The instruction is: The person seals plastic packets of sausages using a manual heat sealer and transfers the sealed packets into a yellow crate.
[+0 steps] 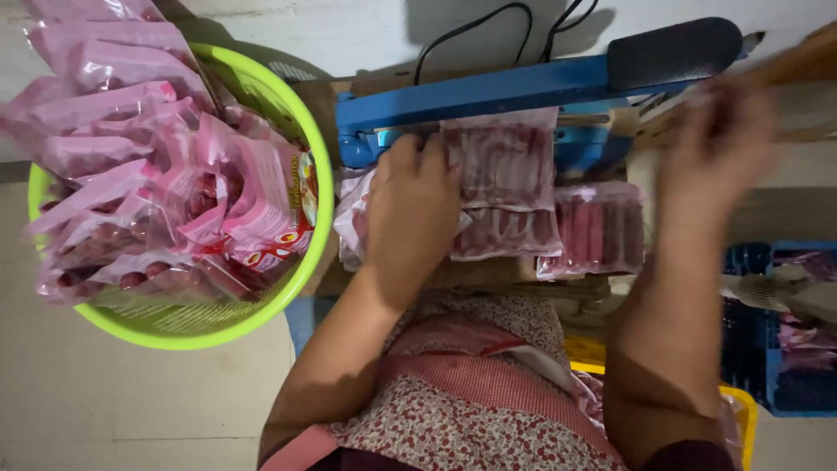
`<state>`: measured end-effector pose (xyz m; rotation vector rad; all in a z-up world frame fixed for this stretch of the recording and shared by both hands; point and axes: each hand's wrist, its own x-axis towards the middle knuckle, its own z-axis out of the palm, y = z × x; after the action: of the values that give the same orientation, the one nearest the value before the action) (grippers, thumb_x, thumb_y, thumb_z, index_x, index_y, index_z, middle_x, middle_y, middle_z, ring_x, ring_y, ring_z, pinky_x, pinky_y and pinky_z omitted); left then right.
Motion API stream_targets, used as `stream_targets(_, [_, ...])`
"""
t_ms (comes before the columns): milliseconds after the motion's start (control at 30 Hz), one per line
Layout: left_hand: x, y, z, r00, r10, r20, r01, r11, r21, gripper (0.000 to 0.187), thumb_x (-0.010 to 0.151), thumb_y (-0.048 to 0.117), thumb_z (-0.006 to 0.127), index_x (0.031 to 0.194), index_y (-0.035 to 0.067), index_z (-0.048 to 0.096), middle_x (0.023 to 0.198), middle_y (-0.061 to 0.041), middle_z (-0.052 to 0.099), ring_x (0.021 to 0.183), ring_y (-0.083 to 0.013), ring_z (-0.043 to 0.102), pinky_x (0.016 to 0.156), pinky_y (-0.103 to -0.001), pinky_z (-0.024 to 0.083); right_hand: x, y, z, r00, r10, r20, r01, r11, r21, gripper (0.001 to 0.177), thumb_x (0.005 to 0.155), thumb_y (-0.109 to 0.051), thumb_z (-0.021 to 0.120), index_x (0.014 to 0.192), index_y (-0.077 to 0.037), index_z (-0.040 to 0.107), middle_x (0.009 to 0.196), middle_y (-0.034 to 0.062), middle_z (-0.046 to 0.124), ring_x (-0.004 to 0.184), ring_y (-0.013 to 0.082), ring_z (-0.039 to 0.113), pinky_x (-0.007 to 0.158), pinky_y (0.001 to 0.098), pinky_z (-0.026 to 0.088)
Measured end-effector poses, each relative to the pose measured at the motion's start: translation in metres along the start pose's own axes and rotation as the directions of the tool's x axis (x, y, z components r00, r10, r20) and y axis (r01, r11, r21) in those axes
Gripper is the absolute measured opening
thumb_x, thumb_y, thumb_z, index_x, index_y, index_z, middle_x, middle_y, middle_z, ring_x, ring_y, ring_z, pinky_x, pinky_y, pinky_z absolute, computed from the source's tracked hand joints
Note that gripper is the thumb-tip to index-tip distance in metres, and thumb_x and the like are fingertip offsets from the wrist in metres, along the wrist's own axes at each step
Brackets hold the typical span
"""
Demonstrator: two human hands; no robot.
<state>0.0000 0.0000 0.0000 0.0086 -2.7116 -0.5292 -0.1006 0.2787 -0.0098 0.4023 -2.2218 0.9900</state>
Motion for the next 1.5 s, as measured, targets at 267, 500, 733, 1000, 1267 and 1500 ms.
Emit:
stream_targets(267, [-0.030,-0.009,-0.043,0.993,0.066,-0.096,-0.085,0.973,-0.216,0.025,0.096,0.006,0.070,0.120,-0.002,0.068,0.120,-0.021,0.060,0.109,-0.0399,0.061,0.092,-0.051,0.052,0.083,-0.032,-0.021,0.872,-0.383,0.305,0.475,0.813,-0.336,0.027,0.122,0.001,0.072,0.148,0.003,0.065,0.128,0.0267,0.069,0.113,0.0422,0.066,0.090,0.0464,0.048])
stream_targets(500, [-0.041,-0.012,-0.051,0.995,0.071,-0.068,-0.085,0.970,-0.228,0.023,0.097,0.009,0.070,0.119,0.001,0.071,0.112,-0.018,0.065,0.101,-0.0370,0.064,0.084,-0.048,0.055,0.089,0.012,0.027,0.786,-0.404,0.469,0.586,0.730,-0.352,0.023,0.108,-0.007,0.087,0.131,-0.005,0.084,0.123,0.0139,0.083,0.106,0.0368,0.074,0.076,0.0443,0.051])
stream_targets(733, [-0.039,-0.014,-0.046,0.993,0.102,-0.059,-0.115,0.951,-0.288,0.025,0.098,0.009,0.070,0.121,-0.001,0.070,0.112,-0.019,0.064,0.098,-0.0376,0.064,0.079,-0.049,0.055,0.064,0.037,0.054,0.911,-0.204,0.359,0.220,0.975,-0.003,0.038,0.094,0.028,0.064,0.125,0.007,0.071,0.122,0.0251,0.065,0.107,0.0386,0.065,0.088,0.0476,0.051])
stream_targets(1000, [-0.044,0.000,-0.047,0.964,0.239,-0.117,-0.266,0.887,-0.377,0.024,0.094,0.002,0.073,0.115,-0.008,0.069,0.099,-0.026,0.069,0.083,-0.0388,0.067,0.067,-0.047,0.055,0.061,0.045,0.057,0.905,-0.209,0.370,0.202,0.978,0.057,0.041,0.095,0.025,0.051,0.128,0.009,0.069,0.122,0.0266,0.068,0.112,0.0403,0.069,0.095,0.0476,0.054])
stream_targets(1267, [-0.097,-0.004,-0.052,0.978,0.208,-0.011,-0.202,0.935,-0.292,0.023,0.094,0.006,0.071,0.115,-0.005,0.070,0.095,-0.021,0.067,0.077,-0.0385,0.062,0.059,-0.048,0.046,0.055,0.060,0.063,0.964,-0.159,0.214,0.164,0.987,-0.002,0.027,0.099,0.012,0.060,0.119,-0.001,0.073,0.106,0.0147,0.076,0.097,0.0292,0.072,0.085,0.0410,0.055])
stream_targets(1500, [-0.132,-0.022,-0.066,0.991,0.110,0.075,-0.087,0.962,-0.258,0.025,0.093,0.013,0.070,0.116,0.003,0.073,0.104,-0.015,0.070,0.088,-0.0362,0.066,0.072,-0.048,0.050,0.028,0.049,0.052,0.986,0.128,0.108,-0.148,0.966,0.210,0.016,0.109,-0.009,0.071,0.124,-0.005,0.066,0.102,0.0081,0.063,0.093,0.0191,0.059,0.080,0.0332,0.049])
